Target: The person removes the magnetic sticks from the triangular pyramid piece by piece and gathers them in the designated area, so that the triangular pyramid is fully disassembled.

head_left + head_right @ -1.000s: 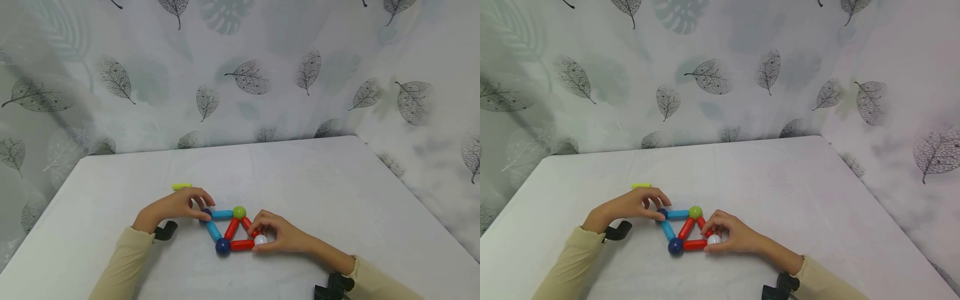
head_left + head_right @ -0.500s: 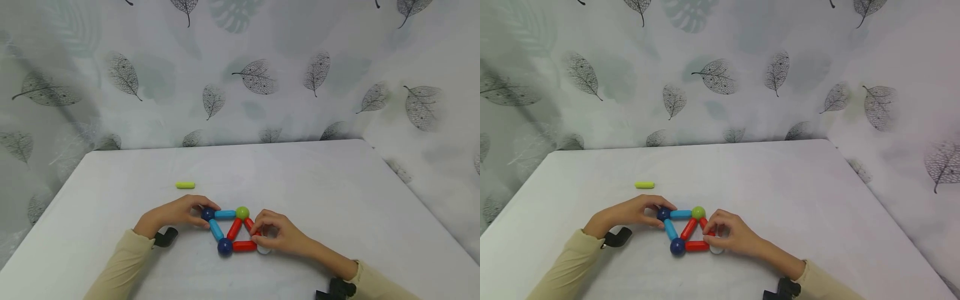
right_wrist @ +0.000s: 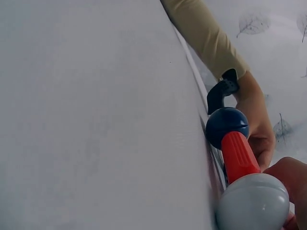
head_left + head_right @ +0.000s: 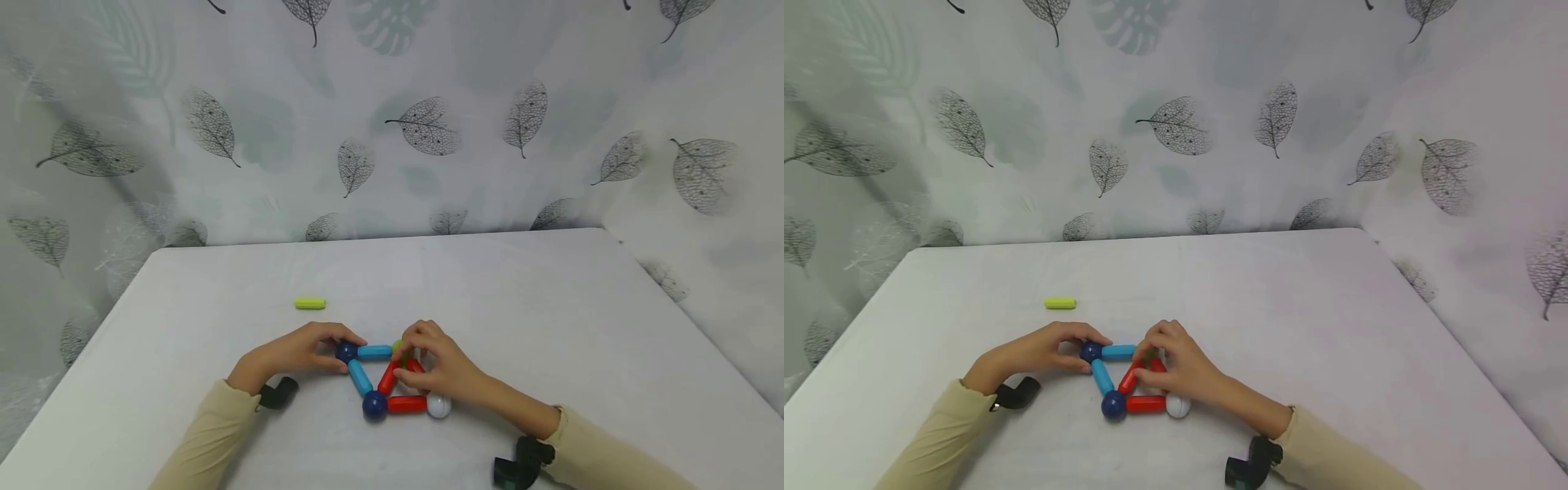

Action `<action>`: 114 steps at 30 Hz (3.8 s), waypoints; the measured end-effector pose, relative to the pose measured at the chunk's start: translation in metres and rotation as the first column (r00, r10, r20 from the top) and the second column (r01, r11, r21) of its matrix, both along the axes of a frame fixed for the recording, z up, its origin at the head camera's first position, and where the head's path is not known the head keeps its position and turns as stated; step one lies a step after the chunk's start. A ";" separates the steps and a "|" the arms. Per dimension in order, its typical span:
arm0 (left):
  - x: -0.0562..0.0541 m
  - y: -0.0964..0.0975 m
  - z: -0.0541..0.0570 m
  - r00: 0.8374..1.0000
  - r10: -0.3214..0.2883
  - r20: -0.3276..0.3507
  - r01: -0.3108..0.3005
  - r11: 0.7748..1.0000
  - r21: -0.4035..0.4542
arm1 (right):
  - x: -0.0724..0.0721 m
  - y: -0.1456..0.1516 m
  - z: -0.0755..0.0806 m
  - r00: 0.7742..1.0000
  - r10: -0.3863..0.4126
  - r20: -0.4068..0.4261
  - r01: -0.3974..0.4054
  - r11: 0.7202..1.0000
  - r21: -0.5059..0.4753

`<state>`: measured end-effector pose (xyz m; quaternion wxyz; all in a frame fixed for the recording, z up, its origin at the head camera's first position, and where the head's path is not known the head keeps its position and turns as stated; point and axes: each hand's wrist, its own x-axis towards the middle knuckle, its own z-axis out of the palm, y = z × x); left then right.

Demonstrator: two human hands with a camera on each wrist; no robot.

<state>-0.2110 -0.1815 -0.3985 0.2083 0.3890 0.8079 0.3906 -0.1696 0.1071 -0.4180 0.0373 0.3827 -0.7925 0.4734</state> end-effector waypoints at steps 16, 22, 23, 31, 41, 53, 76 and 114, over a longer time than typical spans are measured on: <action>0.000 0.002 -0.003 0.999 -0.007 -0.040 0.008 1.000 0.022 | -0.014 -0.016 -0.003 0.948 -0.055 0.314 0.006 0.988 0.154; -0.001 0.004 -0.004 0.994 0.030 -0.106 -0.028 0.999 0.014 | -0.015 -0.018 -0.009 0.939 -0.091 0.332 0.046 0.989 0.141; -0.001 0.005 -0.004 0.993 0.038 -0.109 -0.038 0.999 0.010 | -0.015 -0.018 -0.010 0.938 -0.094 0.334 0.051 0.989 0.136; 0.000 0.006 -0.003 0.993 0.061 -0.100 -0.061 0.998 -0.003 | -0.013 -0.019 -0.011 0.937 -0.098 0.337 0.057 0.990 0.130; -0.001 0.001 -0.001 0.997 0.034 -0.063 -0.034 0.999 0.012 | -0.012 -0.018 -0.011 0.944 -0.083 0.319 0.046 0.992 0.121; -0.001 0.003 0.001 0.993 0.043 -0.113 -0.041 0.999 0.016 | -0.012 -0.014 -0.012 0.942 -0.089 0.325 0.051 0.991 0.123; -0.028 0.030 0.011 0.945 0.156 -0.286 -0.157 0.987 0.019 | -0.012 -0.013 -0.013 0.939 -0.098 0.329 0.059 0.990 0.127; -0.046 0.043 0.014 0.895 0.248 -0.371 -0.305 0.947 -0.102 | -0.013 -0.014 -0.013 0.929 -0.101 0.356 0.051 0.988 0.146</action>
